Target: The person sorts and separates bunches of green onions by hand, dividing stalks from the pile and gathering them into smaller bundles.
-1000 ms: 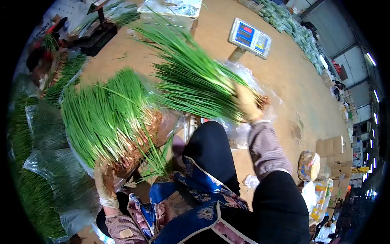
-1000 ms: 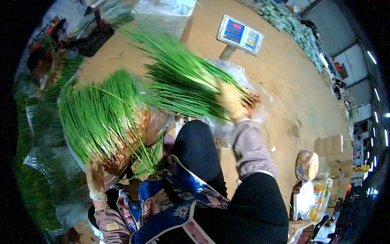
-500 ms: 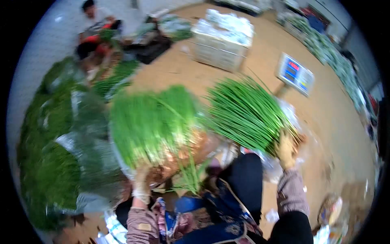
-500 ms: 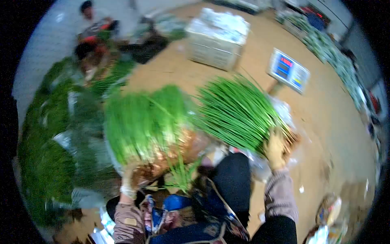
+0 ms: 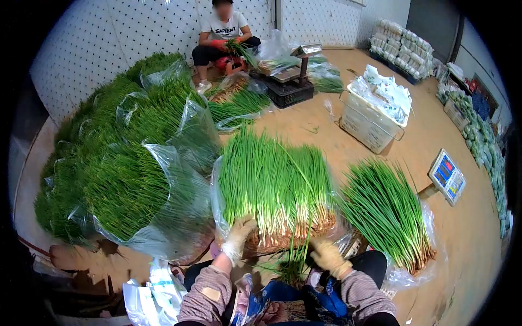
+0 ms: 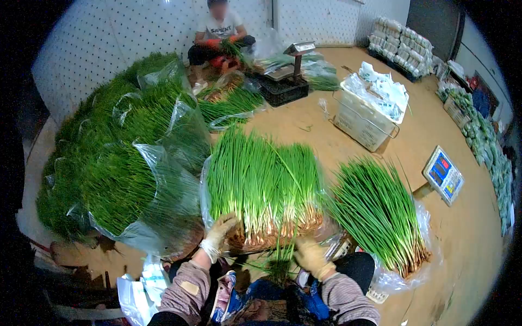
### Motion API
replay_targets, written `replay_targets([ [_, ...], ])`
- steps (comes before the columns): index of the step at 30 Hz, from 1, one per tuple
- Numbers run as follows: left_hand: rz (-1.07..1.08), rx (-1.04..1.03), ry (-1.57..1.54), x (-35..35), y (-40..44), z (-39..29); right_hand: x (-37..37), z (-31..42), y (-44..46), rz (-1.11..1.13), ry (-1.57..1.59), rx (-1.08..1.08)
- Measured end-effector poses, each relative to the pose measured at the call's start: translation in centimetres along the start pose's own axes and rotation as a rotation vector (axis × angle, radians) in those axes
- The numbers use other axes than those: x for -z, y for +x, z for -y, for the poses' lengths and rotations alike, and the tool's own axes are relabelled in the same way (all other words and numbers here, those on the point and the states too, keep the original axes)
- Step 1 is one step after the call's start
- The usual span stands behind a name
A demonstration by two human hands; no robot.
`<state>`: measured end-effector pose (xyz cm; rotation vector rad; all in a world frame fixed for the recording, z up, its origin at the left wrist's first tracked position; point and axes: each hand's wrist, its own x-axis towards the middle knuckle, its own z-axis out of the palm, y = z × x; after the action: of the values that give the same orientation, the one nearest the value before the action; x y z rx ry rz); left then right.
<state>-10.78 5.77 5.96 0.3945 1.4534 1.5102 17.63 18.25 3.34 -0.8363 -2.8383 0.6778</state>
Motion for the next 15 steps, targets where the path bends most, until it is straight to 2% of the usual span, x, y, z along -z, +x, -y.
replay_targets([
  [1,0.000,-0.003,-0.008,0.3,0.4,-0.9,-2.0,0.3,0.4,0.164,0.069,-0.001],
  [3,-0.111,0.028,0.218,0.9,1.0,-2.7,-4.6,1.3,0.1,0.198,0.185,0.117],
  [5,-0.126,0.048,0.148,2.0,2.5,-1.5,-7.0,1.3,0.6,0.204,0.194,0.217],
  [7,-0.129,0.011,0.257,2.1,3.0,-1.5,-8.9,0.7,1.3,0.240,0.208,0.193],
  [9,-0.117,0.023,0.271,1.9,2.7,-2.0,-7.6,2.2,2.2,0.452,-0.075,-0.041],
  [10,-0.116,-0.031,0.374,1.8,2.6,-2.5,-6.7,2.8,2.9,0.532,-0.062,-0.212],
  [11,-0.105,-0.067,0.474,1.4,2.2,-2.7,-7.3,2.0,2.6,0.452,-0.174,-0.292],
  [12,-0.079,-0.075,0.428,1.2,2.0,-3.4,-6.3,1.2,3.2,0.530,-0.062,-0.472],
  [14,-0.067,-0.065,0.349,1.0,0.6,-4.4,-11.6,-5.8,0.7,0.288,0.041,-0.386],
  [15,-0.085,-0.100,0.317,0.6,0.4,-5.4,-6.2,-1.4,2.2,0.358,0.004,-0.642],
])
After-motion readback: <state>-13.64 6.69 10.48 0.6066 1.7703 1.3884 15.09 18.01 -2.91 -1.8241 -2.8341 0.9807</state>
